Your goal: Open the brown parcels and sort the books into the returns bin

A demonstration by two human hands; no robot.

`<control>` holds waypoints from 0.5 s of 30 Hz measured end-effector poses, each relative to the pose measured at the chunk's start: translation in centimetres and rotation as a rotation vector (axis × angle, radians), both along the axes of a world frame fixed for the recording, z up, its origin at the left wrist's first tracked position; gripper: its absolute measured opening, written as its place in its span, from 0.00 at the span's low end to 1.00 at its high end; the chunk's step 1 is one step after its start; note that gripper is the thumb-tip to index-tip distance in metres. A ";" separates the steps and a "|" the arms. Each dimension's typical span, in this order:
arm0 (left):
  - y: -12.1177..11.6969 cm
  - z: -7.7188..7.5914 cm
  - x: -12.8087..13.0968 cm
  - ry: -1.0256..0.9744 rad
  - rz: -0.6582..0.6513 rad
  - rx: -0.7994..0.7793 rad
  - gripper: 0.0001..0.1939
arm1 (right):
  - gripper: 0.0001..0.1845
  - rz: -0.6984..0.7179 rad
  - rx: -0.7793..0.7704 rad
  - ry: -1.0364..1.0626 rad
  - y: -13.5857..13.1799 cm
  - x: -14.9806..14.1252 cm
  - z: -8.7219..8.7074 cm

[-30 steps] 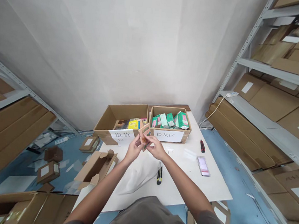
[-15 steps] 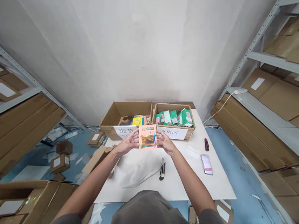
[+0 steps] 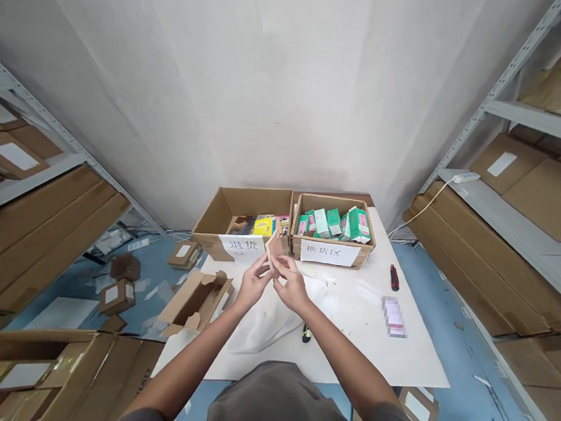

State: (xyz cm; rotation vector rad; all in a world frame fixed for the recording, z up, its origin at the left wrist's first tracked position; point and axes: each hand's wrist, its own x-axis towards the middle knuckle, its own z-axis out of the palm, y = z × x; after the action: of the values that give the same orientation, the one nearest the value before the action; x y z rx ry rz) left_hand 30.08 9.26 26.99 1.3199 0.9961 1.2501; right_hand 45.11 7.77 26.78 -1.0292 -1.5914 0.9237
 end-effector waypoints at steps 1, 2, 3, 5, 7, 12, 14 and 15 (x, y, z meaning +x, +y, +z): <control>0.2 0.0 -1.0 0.000 0.004 -0.018 0.36 | 0.31 0.004 -0.027 0.015 0.4 0.2 -0.2; 0.4 0.0 -2.2 -0.005 -0.009 -0.045 0.37 | 0.33 -0.021 -0.062 0.037 0.8 0.5 -0.5; 0.7 0.1 -3.5 -0.018 -0.044 -0.080 0.38 | 0.35 -0.062 -0.107 0.070 1.4 0.8 -0.8; 1.4 0.2 -6.1 -0.056 -0.137 -0.167 0.42 | 0.38 -0.092 -0.244 0.168 2.6 1.3 -1.3; 2.1 0.1 -8.4 -0.092 -0.198 -0.251 0.46 | 0.39 0.018 -0.414 0.290 3.5 1.3 -1.6; 3.9 -0.7 -12.0 -0.148 -0.186 -0.348 0.51 | 0.36 0.159 -0.604 0.477 5.1 -1.2 -1.2; 4.8 -1.3 -13.1 -0.175 -0.181 -0.358 0.51 | 0.36 0.150 -0.624 0.495 5.8 -2.5 -1.1; 5.3 -1.6 -13.7 -0.186 -0.181 -0.361 0.50 | 0.37 0.148 -0.633 0.500 6.2 -3.1 -1.1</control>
State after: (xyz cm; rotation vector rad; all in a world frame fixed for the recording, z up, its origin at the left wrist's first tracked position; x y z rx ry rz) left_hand 16.36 14.60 25.44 0.9708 0.8986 0.9817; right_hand 42.06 13.99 25.66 -0.9908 -0.9751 1.7031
